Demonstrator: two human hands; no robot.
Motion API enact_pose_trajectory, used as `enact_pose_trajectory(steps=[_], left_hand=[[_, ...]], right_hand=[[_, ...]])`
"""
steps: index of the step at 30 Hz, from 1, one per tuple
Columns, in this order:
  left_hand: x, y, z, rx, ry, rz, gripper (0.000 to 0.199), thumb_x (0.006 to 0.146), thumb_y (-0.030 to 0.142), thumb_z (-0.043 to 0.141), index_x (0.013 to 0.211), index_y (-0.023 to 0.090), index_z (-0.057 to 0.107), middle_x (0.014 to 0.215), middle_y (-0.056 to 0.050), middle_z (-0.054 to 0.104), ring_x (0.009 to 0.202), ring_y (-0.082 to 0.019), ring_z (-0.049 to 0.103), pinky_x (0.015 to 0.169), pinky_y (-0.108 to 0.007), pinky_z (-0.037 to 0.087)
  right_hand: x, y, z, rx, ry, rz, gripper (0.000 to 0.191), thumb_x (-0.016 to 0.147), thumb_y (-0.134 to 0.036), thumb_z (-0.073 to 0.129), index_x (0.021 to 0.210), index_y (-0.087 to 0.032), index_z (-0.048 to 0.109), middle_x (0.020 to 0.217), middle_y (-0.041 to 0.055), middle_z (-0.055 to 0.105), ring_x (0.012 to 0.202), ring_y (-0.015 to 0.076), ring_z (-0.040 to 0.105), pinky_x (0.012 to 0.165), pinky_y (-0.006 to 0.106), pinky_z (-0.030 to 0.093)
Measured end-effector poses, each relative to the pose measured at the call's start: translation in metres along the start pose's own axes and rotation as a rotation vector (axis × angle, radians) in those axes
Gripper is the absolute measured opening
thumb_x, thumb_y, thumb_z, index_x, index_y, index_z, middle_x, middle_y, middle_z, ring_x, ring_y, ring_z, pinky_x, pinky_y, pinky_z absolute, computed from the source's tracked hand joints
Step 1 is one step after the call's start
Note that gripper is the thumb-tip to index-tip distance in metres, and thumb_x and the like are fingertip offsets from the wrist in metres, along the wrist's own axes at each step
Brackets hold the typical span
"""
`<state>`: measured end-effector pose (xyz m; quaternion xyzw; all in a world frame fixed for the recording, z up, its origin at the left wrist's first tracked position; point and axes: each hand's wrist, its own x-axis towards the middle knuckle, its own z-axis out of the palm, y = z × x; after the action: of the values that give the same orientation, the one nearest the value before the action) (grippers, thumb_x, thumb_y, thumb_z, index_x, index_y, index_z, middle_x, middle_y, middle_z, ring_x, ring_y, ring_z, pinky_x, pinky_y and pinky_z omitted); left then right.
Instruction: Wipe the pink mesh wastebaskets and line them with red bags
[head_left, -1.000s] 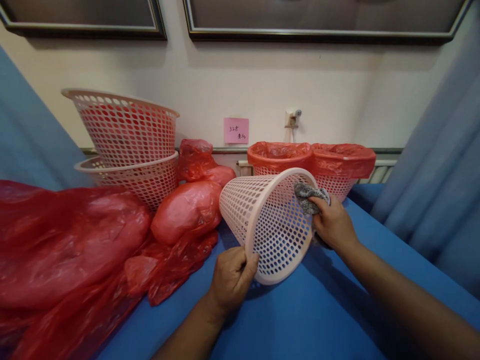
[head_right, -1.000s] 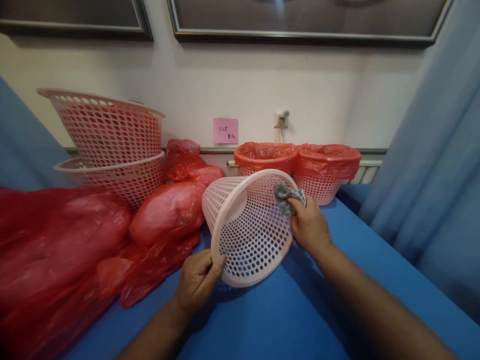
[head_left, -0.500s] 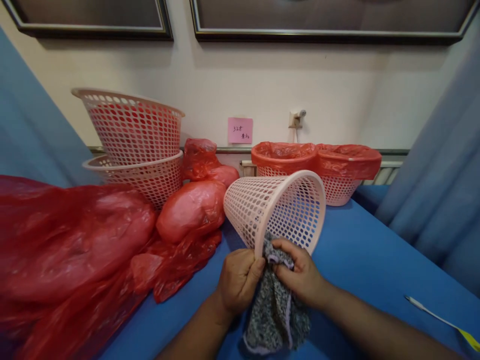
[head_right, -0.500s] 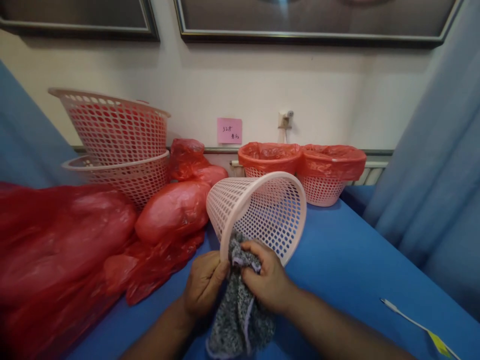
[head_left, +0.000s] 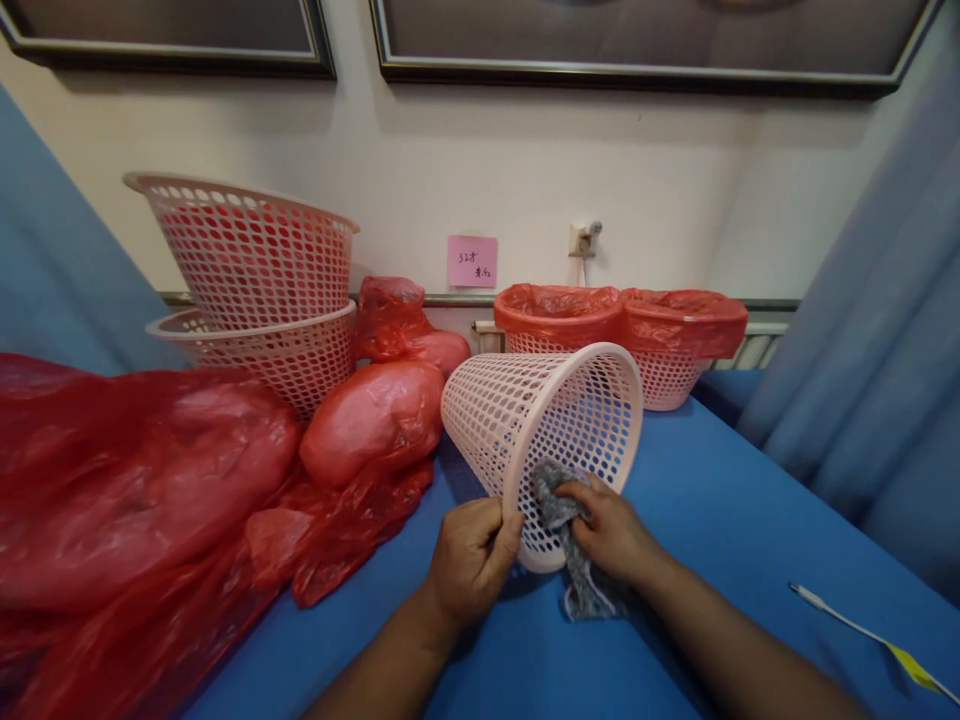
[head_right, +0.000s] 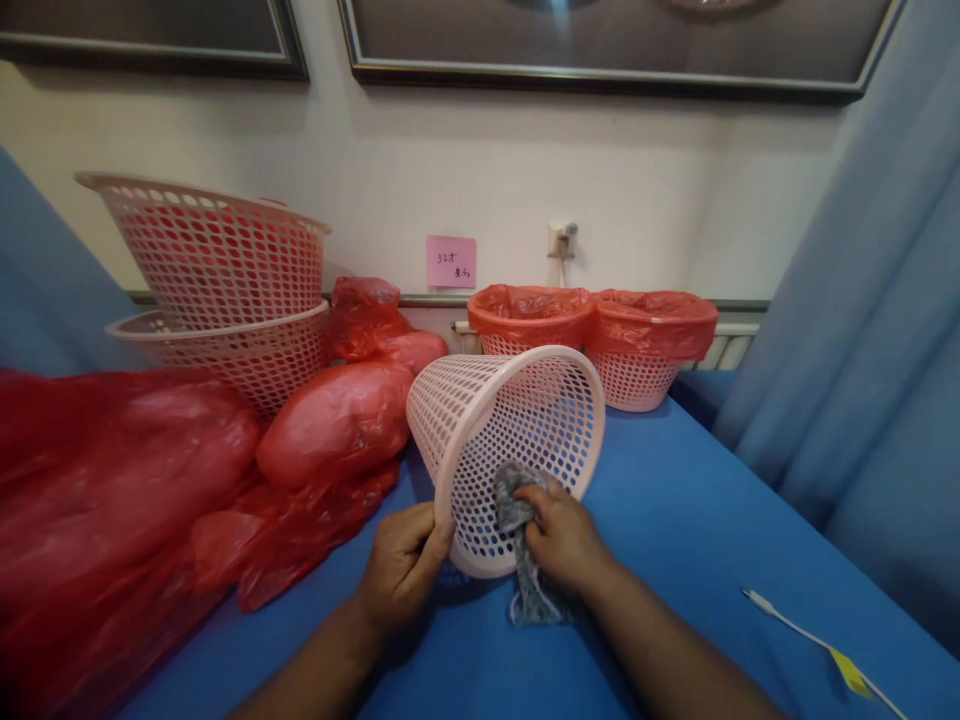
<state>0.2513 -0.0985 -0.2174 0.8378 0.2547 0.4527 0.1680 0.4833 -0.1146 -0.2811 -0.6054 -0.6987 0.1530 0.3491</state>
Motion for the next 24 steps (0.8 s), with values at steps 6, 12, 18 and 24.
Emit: enact_pose_trajectory(steps=[6,12,18,24], left_hand=[[-0.001,-0.004,0.000,-0.009,0.035,-0.070,0.044,0.105,0.033,0.047,0.064,0.019,0.055,0.057,0.003,0.049,0.051,-0.010,0.046,0.051,-0.023,0.035],[0.000,0.000,0.003,-0.016,-0.001,-0.063,0.042,0.102,0.030,0.051,0.062,0.018,0.056,0.056,0.003,0.051,0.051,-0.010,0.048,0.053,-0.023,0.036],[0.001,0.002,0.007,-0.021,-0.016,-0.050,0.042,0.100,0.029,0.053,0.060,0.019,0.051,0.055,0.004,0.047,0.049,-0.009,0.045,0.052,-0.023,0.033],[0.000,0.000,0.007,-0.011,-0.007,-0.058,0.041,0.100,0.029,0.053,0.061,0.018,0.051,0.056,0.005,0.047,0.050,-0.009,0.044,0.052,-0.022,0.033]], right_hand=[[-0.013,-0.030,0.001,0.498,-0.176,-0.125,0.052,0.077,-0.010,0.058,0.122,-0.029,0.076,0.123,0.0056,0.072,0.118,0.0235,0.067,0.108,0.042,0.051],[0.003,0.005,0.000,0.153,-0.070,-0.022,0.057,0.072,-0.001,0.054,0.116,-0.027,0.078,0.121,0.0061,0.070,0.118,0.0229,0.065,0.111,0.042,0.049],[0.010,0.032,-0.011,-0.100,0.142,0.134,0.055,0.079,-0.003,0.053,0.127,-0.023,0.072,0.122,0.0095,0.064,0.113,0.0254,0.065,0.106,0.044,0.051],[0.000,0.009,-0.005,0.204,-0.072,-0.016,0.050,0.076,-0.007,0.057,0.118,-0.025,0.076,0.121,0.0070,0.071,0.114,0.0239,0.067,0.108,0.043,0.052]])
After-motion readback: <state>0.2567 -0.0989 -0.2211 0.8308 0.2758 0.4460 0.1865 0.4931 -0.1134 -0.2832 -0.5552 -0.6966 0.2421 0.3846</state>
